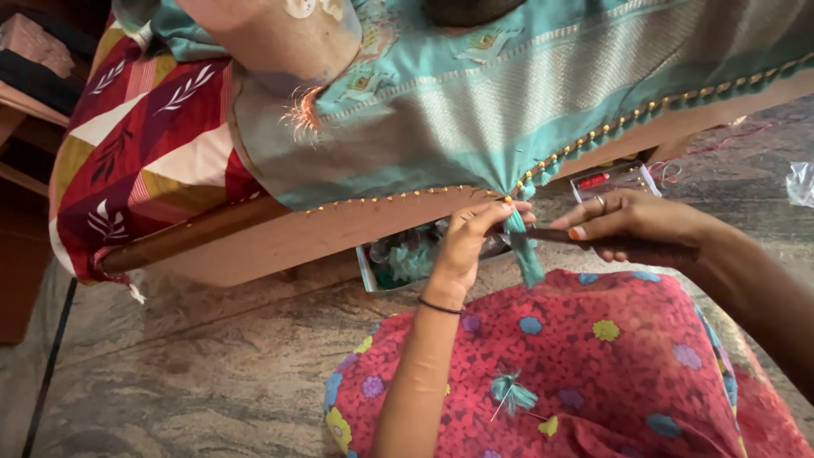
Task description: The person is creating decorative tassels on the border of a saree by tying silk threads and adding beads.
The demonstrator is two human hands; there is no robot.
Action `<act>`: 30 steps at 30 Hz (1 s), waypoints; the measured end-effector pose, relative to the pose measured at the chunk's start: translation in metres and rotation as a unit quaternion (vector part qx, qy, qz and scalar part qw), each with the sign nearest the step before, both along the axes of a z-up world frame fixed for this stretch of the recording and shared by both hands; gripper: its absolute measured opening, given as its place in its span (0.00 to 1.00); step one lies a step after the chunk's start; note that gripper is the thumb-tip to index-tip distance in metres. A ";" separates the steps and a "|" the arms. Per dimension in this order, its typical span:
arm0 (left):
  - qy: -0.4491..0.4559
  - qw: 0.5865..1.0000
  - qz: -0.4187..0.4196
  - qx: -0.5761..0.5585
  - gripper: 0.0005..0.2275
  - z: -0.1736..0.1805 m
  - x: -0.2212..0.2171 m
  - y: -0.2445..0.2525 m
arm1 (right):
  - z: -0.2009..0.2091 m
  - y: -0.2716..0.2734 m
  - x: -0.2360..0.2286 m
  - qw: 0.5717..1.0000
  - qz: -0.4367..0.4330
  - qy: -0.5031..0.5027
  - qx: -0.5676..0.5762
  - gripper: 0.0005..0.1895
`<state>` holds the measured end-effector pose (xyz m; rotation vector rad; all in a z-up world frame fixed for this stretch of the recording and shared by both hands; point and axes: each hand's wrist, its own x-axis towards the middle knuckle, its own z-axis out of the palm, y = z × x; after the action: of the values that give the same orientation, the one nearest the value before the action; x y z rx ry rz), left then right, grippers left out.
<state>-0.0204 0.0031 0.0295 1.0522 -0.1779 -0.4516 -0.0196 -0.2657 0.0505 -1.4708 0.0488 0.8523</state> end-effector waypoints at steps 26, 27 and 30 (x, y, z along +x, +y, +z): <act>-0.139 0.858 0.288 0.402 0.08 0.014 -0.060 -0.033 | -0.033 0.095 -0.012 0.949 -0.165 -0.269 0.014 0.15; -0.139 0.857 0.289 0.404 0.08 0.019 -0.061 -0.032 | -0.032 0.098 -0.019 0.949 -0.164 -0.269 0.016 0.15; -0.172 0.855 0.357 0.336 0.17 0.011 -0.052 -0.027 | -0.037 0.102 -0.037 0.935 -0.200 -0.283 0.071 0.14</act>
<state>-0.0722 -0.0236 0.0404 1.7835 0.0762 0.4015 -0.0571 -0.1641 0.0132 -1.4518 -0.1390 0.0820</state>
